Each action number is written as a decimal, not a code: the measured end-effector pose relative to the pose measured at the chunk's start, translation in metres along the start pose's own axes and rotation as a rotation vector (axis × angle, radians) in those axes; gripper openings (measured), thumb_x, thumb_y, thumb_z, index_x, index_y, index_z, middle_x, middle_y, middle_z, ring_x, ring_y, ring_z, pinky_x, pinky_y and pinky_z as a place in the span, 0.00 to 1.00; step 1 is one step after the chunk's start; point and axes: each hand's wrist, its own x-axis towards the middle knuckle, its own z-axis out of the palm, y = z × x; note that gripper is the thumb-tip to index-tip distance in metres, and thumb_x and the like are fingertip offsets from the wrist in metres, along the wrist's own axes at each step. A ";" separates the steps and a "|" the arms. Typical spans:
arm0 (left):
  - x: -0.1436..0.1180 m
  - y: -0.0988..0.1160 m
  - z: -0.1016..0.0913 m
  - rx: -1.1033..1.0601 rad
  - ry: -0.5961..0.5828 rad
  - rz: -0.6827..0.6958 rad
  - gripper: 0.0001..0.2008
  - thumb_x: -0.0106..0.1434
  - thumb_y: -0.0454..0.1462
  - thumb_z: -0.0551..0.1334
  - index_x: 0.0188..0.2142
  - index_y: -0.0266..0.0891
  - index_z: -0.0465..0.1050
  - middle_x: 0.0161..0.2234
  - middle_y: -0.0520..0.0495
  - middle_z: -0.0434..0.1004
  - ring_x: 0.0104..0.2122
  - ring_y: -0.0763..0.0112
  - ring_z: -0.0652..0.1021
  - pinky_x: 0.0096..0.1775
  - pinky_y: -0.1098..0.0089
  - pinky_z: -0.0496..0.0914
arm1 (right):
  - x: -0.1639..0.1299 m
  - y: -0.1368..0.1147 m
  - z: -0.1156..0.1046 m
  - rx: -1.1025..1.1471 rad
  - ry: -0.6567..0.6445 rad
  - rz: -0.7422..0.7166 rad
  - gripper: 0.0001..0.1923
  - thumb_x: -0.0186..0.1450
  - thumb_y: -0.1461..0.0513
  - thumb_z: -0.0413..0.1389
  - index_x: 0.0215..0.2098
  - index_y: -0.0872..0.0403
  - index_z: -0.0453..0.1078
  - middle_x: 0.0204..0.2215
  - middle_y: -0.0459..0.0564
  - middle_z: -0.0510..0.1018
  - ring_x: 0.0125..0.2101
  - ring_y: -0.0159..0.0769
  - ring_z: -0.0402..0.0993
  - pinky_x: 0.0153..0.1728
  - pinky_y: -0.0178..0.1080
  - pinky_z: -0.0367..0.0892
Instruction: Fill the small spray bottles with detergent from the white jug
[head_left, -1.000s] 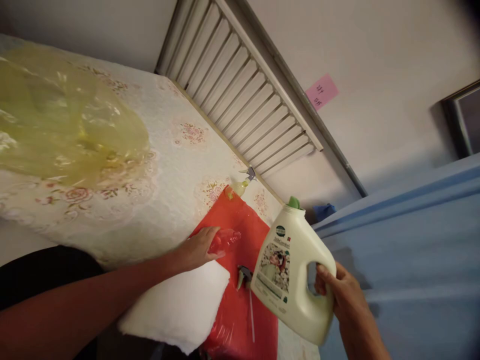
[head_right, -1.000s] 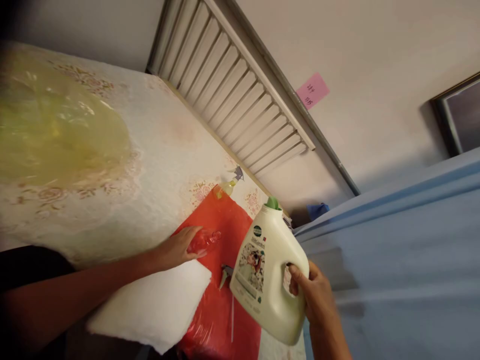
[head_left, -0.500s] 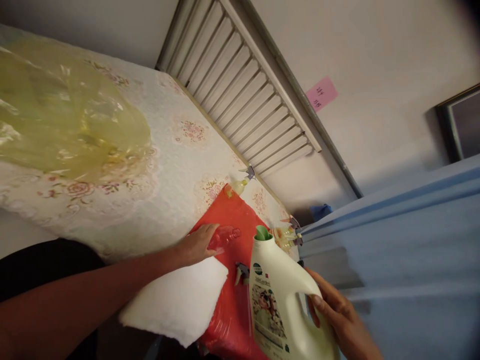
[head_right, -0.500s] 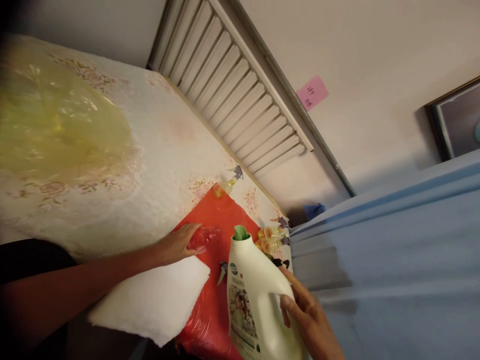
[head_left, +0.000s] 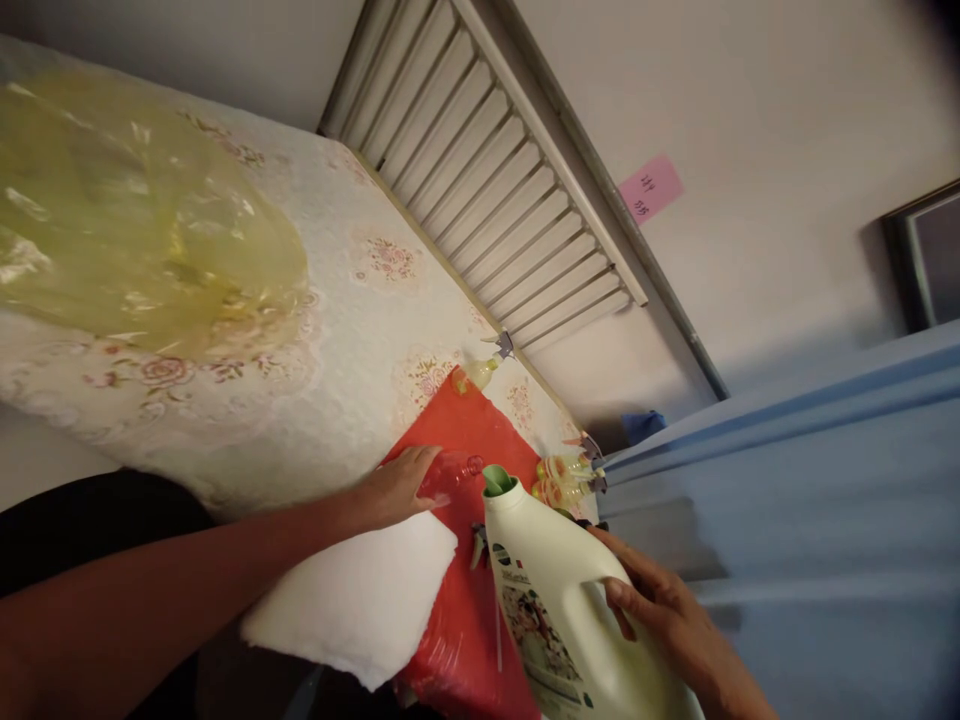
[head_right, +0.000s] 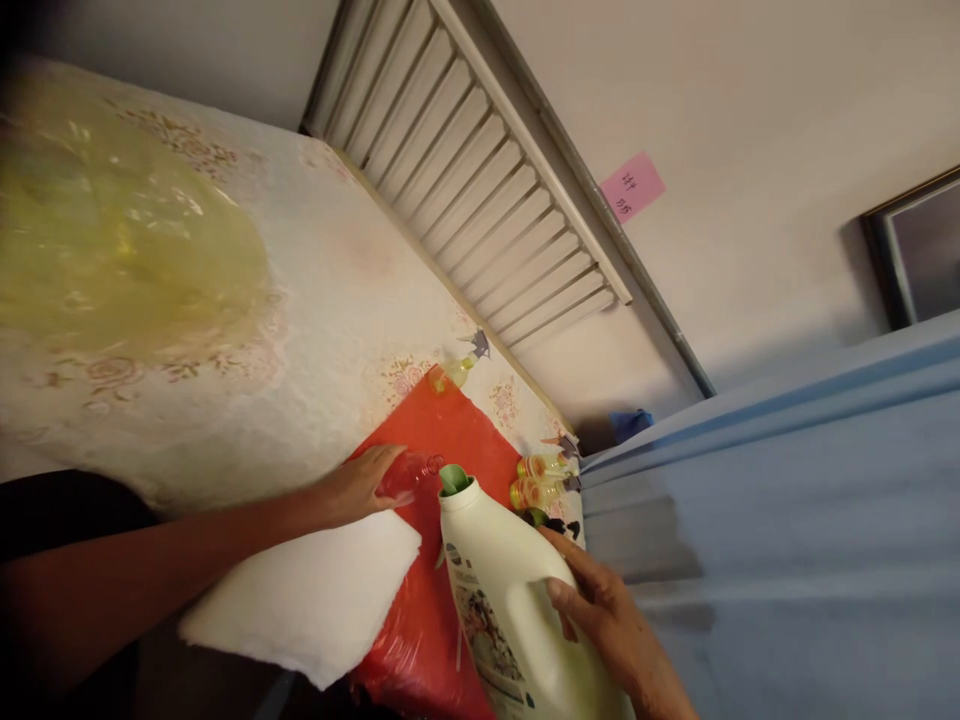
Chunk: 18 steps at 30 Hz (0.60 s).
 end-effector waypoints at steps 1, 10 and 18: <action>0.000 0.000 0.000 -0.003 0.001 0.001 0.36 0.58 0.54 0.67 0.60 0.42 0.63 0.57 0.37 0.71 0.57 0.50 0.72 0.56 0.53 0.69 | 0.001 -0.001 0.000 -0.012 -0.009 0.001 0.37 0.56 0.45 0.65 0.60 0.50 0.72 0.32 0.49 0.80 0.20 0.31 0.63 0.23 0.35 0.62; 0.000 0.001 0.000 0.015 0.009 0.019 0.35 0.59 0.54 0.66 0.60 0.43 0.63 0.56 0.38 0.72 0.57 0.50 0.73 0.56 0.54 0.69 | 0.007 -0.010 -0.003 -0.082 -0.046 0.005 0.38 0.58 0.46 0.63 0.62 0.52 0.69 0.25 0.45 0.75 0.20 0.31 0.62 0.24 0.35 0.60; 0.000 0.005 -0.002 0.031 -0.007 0.005 0.36 0.59 0.54 0.66 0.61 0.42 0.62 0.56 0.37 0.71 0.57 0.50 0.73 0.56 0.54 0.69 | 0.011 -0.013 -0.009 -0.114 -0.062 0.013 0.37 0.59 0.45 0.61 0.61 0.53 0.70 0.22 0.43 0.72 0.19 0.31 0.62 0.24 0.35 0.59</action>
